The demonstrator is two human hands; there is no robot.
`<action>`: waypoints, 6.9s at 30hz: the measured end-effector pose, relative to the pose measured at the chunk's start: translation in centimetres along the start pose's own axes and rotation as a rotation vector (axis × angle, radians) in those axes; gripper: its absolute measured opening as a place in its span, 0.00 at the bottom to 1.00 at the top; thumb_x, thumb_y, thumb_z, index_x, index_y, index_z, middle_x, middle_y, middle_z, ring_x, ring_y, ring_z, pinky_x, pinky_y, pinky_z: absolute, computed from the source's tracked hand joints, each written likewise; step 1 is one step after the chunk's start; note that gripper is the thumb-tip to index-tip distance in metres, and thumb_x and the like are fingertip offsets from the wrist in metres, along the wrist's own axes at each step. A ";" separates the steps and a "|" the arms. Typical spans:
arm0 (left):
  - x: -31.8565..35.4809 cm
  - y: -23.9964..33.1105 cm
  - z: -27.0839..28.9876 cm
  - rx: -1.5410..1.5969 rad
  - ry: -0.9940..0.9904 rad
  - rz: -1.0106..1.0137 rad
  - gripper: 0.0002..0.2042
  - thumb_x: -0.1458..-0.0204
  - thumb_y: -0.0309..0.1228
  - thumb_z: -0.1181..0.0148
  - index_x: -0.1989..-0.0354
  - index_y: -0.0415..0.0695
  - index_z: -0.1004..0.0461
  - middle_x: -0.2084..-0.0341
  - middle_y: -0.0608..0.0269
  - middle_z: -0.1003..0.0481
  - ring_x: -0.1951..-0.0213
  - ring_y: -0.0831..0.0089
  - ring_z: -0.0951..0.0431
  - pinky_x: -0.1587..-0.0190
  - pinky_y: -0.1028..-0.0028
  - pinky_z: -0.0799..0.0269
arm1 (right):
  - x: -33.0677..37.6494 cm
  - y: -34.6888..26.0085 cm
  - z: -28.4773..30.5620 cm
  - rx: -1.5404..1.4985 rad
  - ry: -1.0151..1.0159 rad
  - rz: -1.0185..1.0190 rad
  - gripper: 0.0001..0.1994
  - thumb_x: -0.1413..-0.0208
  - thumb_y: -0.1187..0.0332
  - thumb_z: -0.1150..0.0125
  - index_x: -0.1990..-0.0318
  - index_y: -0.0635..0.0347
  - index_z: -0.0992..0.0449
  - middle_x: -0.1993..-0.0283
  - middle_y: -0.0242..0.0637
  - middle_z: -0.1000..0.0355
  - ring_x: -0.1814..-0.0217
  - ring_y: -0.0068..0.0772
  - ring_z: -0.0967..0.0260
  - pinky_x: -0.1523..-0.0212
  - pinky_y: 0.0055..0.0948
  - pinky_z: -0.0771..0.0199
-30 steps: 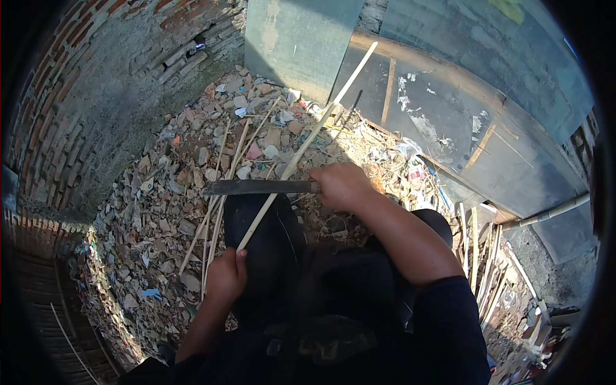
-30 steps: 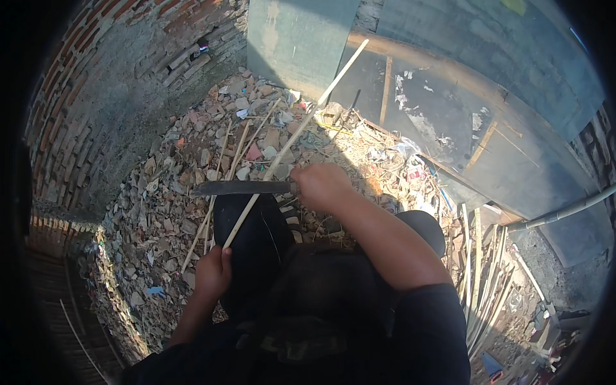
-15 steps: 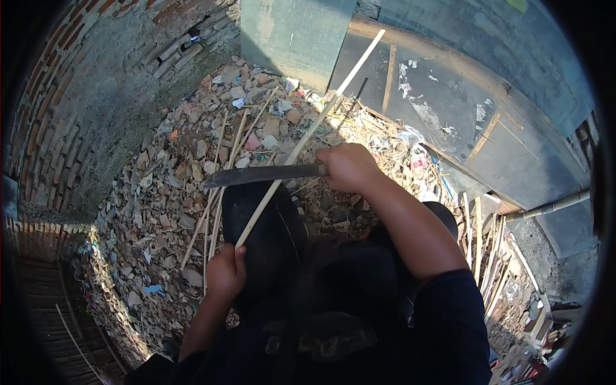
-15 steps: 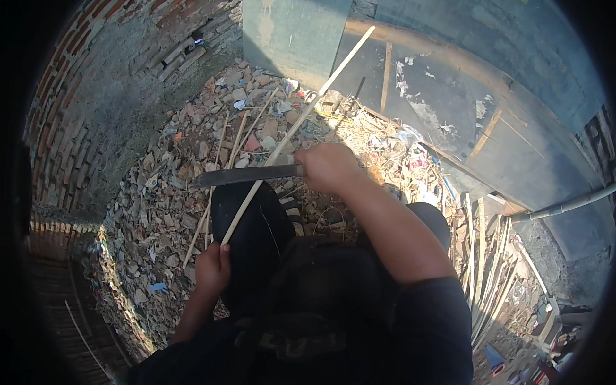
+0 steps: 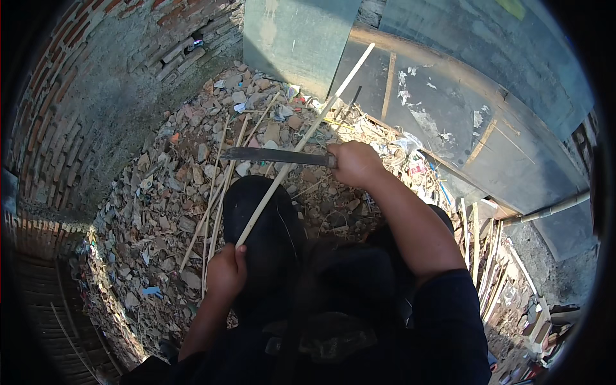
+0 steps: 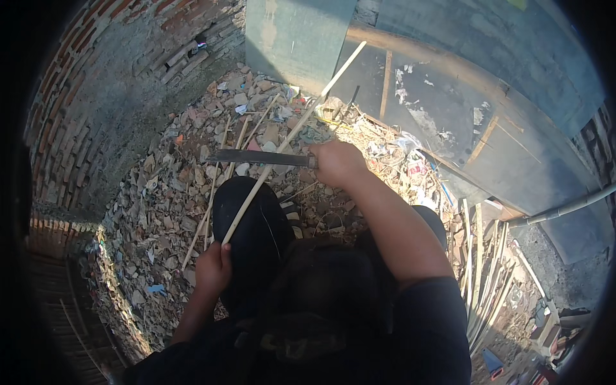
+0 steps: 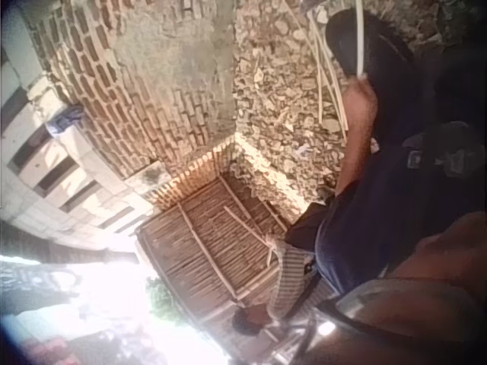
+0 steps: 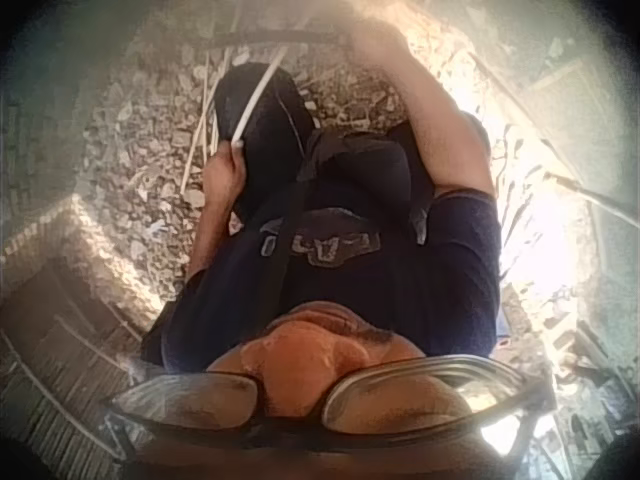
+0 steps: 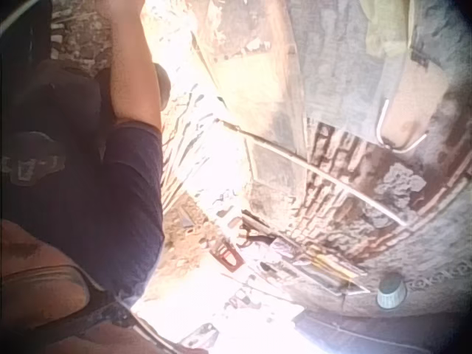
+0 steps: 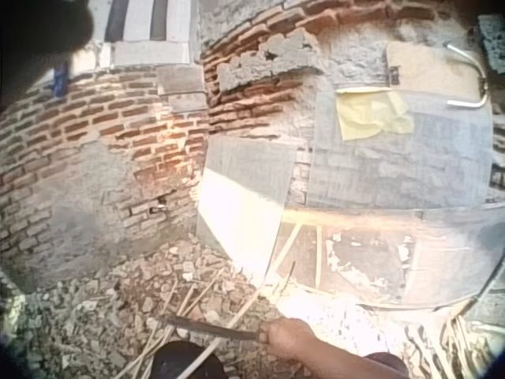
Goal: The person scrapes and shaves a bamboo stick with a knife by hand.
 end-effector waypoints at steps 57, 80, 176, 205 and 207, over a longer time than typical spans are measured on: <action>0.0 -0.2 -0.1 0.077 0.059 -0.053 0.18 0.34 0.39 0.48 0.75 0.40 0.34 0.84 0.44 0.29 0.78 0.39 0.26 0.74 0.48 0.34 | -0.6 3.3 1.1 -0.229 0.023 -0.118 0.15 0.51 0.64 0.36 0.55 0.56 0.24 0.65 0.50 0.22 0.58 0.55 0.22 0.56 0.48 0.22; 0.3 -0.6 -0.1 0.177 0.041 -0.021 0.19 0.33 0.37 0.51 0.76 0.38 0.34 0.87 0.44 0.33 0.80 0.40 0.27 0.77 0.52 0.38 | 2.4 -0.6 3.3 0.223 -0.027 0.156 0.13 0.50 0.61 0.36 0.57 0.53 0.21 0.68 0.39 0.20 0.59 0.44 0.20 0.58 0.43 0.21; 0.5 -0.7 -0.5 -0.048 0.058 -0.024 0.16 0.36 0.38 0.45 0.73 0.41 0.33 0.82 0.42 0.27 0.76 0.38 0.24 0.73 0.47 0.32 | -0.5 8.3 1.6 0.009 0.084 -0.184 0.18 0.54 0.63 0.36 0.56 0.63 0.20 0.57 0.53 0.21 0.51 0.54 0.22 0.48 0.45 0.23; 0.9 -4.3 1.1 0.410 -0.161 -0.035 0.22 0.31 0.39 0.52 0.76 0.37 0.36 0.88 0.52 0.37 0.85 0.64 0.34 0.78 0.62 0.40 | 0.8 7.6 3.2 -0.113 0.172 -0.177 0.17 0.55 0.63 0.35 0.56 0.55 0.19 0.60 0.52 0.20 0.54 0.55 0.22 0.52 0.47 0.22; 1.5 -4.3 1.3 0.354 -0.147 0.015 0.22 0.31 0.39 0.53 0.76 0.37 0.35 0.88 0.51 0.36 0.84 0.61 0.32 0.77 0.61 0.39 | 1.1 3.4 3.8 0.004 -0.006 -0.064 0.15 0.54 0.63 0.37 0.58 0.57 0.20 0.61 0.49 0.21 0.53 0.52 0.22 0.51 0.46 0.22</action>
Point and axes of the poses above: each hand's wrist, its own x-axis away from the middle knuckle, its own z-axis out of the back of the hand, y = z × x, the point moved 2 cm from there along -x, towards the middle knuckle
